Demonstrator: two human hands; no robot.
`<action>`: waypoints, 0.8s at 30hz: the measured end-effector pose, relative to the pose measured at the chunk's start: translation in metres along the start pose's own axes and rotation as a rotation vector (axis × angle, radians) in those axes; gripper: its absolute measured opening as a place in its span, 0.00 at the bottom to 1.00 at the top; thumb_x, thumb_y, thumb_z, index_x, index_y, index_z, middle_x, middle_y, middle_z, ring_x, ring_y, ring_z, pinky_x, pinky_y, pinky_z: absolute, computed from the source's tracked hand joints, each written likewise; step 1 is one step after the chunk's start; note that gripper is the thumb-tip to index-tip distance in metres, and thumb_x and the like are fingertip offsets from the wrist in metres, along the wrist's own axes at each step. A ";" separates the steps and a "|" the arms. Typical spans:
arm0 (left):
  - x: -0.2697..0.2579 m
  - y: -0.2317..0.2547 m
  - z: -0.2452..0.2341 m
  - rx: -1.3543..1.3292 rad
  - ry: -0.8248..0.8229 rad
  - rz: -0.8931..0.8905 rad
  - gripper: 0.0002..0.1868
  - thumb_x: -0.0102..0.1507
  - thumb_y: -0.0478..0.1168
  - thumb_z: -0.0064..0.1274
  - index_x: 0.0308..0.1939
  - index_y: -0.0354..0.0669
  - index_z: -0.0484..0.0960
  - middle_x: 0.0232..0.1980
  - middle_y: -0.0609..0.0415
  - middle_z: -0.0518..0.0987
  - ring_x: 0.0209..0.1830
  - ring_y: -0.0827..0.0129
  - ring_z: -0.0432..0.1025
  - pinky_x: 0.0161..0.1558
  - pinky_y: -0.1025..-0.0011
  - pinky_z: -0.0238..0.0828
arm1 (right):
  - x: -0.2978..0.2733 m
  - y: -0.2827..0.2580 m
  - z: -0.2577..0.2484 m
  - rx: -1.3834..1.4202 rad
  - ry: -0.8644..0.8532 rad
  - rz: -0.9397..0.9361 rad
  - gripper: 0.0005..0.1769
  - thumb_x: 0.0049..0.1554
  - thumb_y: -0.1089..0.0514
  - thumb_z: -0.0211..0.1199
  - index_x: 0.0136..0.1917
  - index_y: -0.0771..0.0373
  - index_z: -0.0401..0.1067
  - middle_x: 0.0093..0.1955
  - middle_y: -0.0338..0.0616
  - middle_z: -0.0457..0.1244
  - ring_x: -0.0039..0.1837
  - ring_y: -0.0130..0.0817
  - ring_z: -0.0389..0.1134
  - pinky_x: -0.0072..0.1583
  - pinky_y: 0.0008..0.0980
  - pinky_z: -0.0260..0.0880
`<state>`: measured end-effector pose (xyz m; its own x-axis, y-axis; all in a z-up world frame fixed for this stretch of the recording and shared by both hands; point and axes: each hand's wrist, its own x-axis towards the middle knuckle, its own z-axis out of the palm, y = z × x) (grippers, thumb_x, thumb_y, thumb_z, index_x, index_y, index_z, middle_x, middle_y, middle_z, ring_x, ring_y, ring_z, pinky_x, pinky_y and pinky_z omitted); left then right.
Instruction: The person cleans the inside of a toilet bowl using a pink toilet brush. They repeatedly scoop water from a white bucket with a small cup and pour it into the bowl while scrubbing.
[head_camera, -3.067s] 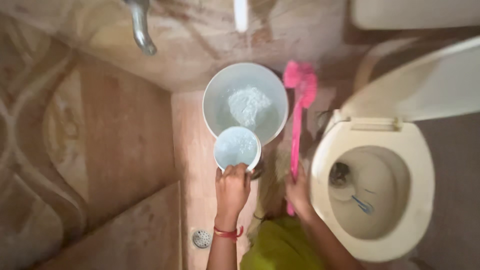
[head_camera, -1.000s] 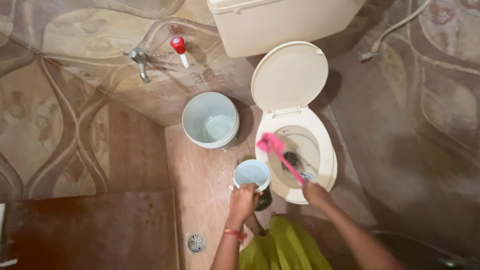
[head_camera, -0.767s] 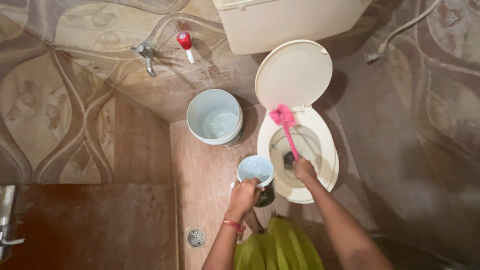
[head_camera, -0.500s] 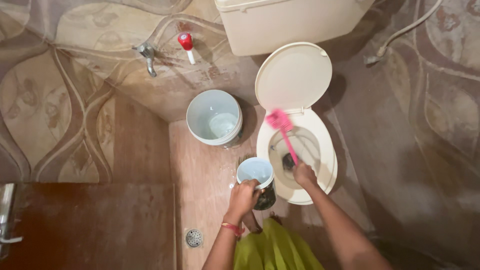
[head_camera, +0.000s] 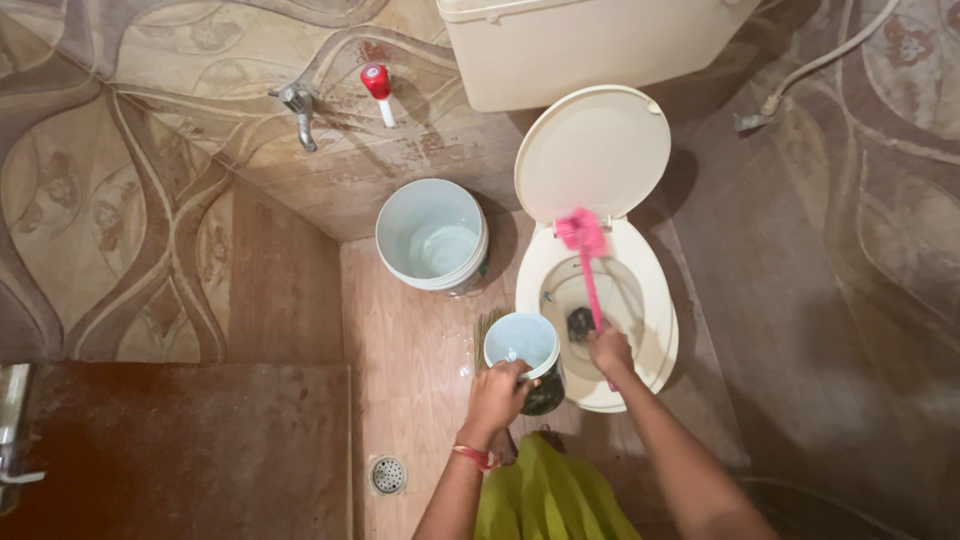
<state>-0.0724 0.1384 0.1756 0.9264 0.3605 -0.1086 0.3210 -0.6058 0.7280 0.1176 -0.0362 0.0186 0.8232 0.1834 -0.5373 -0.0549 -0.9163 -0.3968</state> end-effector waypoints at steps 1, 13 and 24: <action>0.000 0.001 0.001 -0.003 0.011 -0.001 0.12 0.58 0.44 0.65 0.40 0.42 0.84 0.36 0.42 0.82 0.37 0.46 0.77 0.41 0.53 0.72 | -0.003 -0.001 0.003 -0.042 -0.031 -0.005 0.24 0.62 0.45 0.54 0.69 0.54 0.68 0.60 0.61 0.68 0.63 0.62 0.69 0.66 0.54 0.69; -0.002 -0.010 -0.006 0.083 0.035 0.007 0.10 0.57 0.43 0.65 0.37 0.42 0.85 0.34 0.43 0.82 0.37 0.46 0.76 0.43 0.52 0.70 | -0.010 -0.022 0.006 -0.022 -0.037 0.084 0.25 0.62 0.46 0.53 0.71 0.53 0.65 0.61 0.61 0.67 0.63 0.62 0.69 0.64 0.56 0.69; -0.009 -0.013 0.002 -0.039 0.069 -0.094 0.13 0.58 0.44 0.65 0.41 0.41 0.85 0.40 0.42 0.84 0.41 0.46 0.78 0.44 0.54 0.72 | -0.024 0.043 0.019 -0.097 -0.100 -0.006 0.23 0.63 0.47 0.50 0.68 0.55 0.68 0.57 0.62 0.69 0.61 0.62 0.70 0.63 0.55 0.70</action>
<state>-0.0847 0.1417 0.1659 0.8766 0.4628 -0.1315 0.3962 -0.5395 0.7429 0.0848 -0.0732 0.0005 0.7624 0.2188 -0.6090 0.0084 -0.9444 -0.3288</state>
